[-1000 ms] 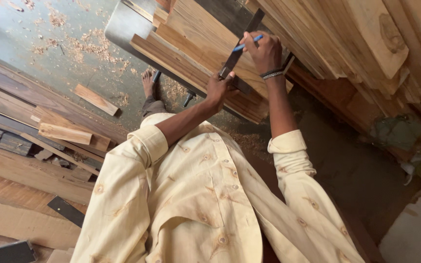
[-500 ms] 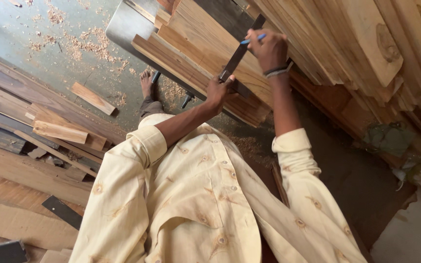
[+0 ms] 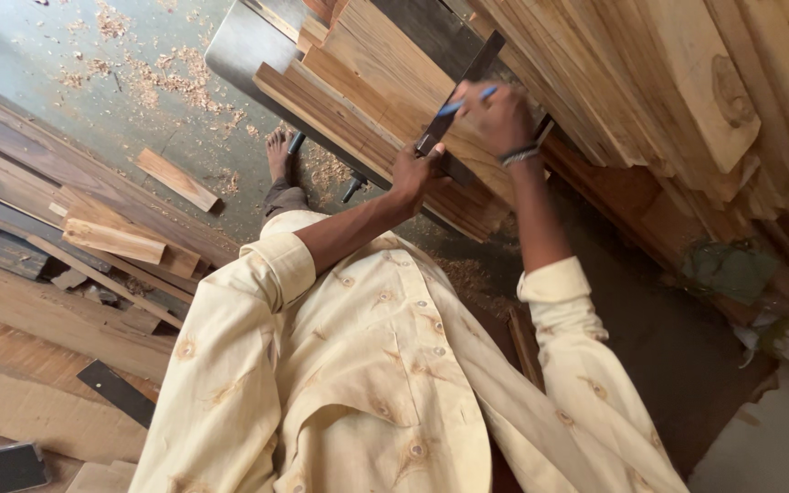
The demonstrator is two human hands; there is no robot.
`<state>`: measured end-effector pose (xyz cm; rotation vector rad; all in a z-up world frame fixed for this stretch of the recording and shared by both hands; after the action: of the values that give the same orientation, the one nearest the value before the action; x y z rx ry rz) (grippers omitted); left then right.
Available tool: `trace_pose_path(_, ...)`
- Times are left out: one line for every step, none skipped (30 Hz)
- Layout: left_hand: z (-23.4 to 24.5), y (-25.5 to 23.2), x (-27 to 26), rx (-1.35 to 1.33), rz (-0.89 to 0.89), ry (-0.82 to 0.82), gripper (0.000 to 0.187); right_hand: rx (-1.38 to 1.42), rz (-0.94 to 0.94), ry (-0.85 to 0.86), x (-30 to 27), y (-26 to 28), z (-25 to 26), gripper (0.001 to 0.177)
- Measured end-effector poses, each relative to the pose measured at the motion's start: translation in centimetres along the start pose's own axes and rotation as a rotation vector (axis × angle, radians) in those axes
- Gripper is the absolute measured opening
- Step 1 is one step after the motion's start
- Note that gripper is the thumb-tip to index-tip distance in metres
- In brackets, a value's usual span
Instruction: The person uses a metal square and a blue pencil to mark straight lines on multiple wooden planks. They repeatedly position the square on the wood, draw a line, and then move to the next plank or side to continue the marking process.
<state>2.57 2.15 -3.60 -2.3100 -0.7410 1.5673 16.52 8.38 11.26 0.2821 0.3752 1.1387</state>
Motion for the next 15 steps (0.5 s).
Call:
trace_pose_path(-0.2, 0.0, -0.1, -0.021, 0.001, 0.013, 0.038, 0.005, 0.013, -0.050, 0.8, -0.5, 0.4, 0.034)
trace_pose_path(-0.3, 0.1, -0.1, -0.024, 0.013, 0.008, 0.038, 0.009, 0.027, -0.100, 1.6, -1.1, 0.9, 0.033)
trace_pose_path(-0.3, 0.1, -0.1, -0.025, 0.024, 0.003, 0.039, 0.016, 0.039, -0.150, 2.3, -1.4, 1.1, 0.033)
trace_pose_path(-0.2, 0.1, -0.1, -0.025, 0.035, -0.003, 0.039, 0.031, 0.095, -0.181, 2.9, -1.4, 1.0, 0.033)
trace_pose_path(-0.2, 0.4, -0.1, -0.032, 0.025, 0.007, 0.039, 0.039, 0.146, -0.213, 3.2, -1.6, 1.0, 0.033)
trace_pose_path(-0.1, 0.6, -0.1, -0.039, 0.014, 0.016, 0.039, 0.046, 0.198, -0.245, 3.1, -1.7, 1.1, 0.033)
trace_pose_path(-0.1, 0.4, 0.2, -0.048, -0.003, 0.024, 0.040, -0.037, 0.260, -0.283, 2.6, -1.5, 1.0, 0.034)
trace_pose_path(-0.2, 0.4, 0.6, -0.048, -0.003, 0.027, 0.040, -0.121, 0.322, -0.321, 1.5, -1.1, 0.6, 0.036)
trace_pose_path(-0.2, 0.6, 0.8, -0.052, 0.002, 0.024, 0.040, -0.205, 0.385, -0.349, 0.0, -0.5, 0.0, 0.038)
trace_pose_path(-0.2, 1.0, 0.9, -0.057, 0.007, 0.022, 0.041, -0.189, 0.461, -0.329, -1.5, 0.1, -0.7, 0.037)
trace_pose_path(-0.1, 1.2, 1.0, -0.048, -0.002, 0.009, 0.041, -0.174, 0.538, -0.310, -2.8, 0.6, -1.2, 0.036)
trace_pose_path(-0.1, 1.3, 1.0, -0.039, -0.012, -0.004, 0.042, -0.158, 0.615, -0.291, -3.5, 0.9, -1.5, 0.035)
trace_pose_path(0.0, 1.1, 1.0, -0.029, -0.024, -0.019, 0.042, -0.099, 0.584, -0.282, -3.1, 0.8, -1.5, 0.035)
trace_pose_path(-0.1, 0.9, 1.0, -0.030, -0.011, -0.026, 0.043, -0.041, 0.553, -0.271, -2.6, 0.4, -1.3, 0.035)
trace_pose_path(0.0, 0.8, 0.8, -0.028, 0.009, -0.033, 0.043, 0.018, 0.514, -0.258, -2.0, -0.2, -1.1, 0.036)
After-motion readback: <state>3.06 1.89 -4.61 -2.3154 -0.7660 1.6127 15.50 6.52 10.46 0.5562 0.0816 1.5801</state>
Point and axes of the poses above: each hand's wrist, its own x-axis towards the middle knuckle, its own z-axis out of the back of the hand, y = z × x, the point moved 4 cm from there along x, towards the middle knuckle, and after that the axes turned 11 degrees about -y, right-handed, at the moved point
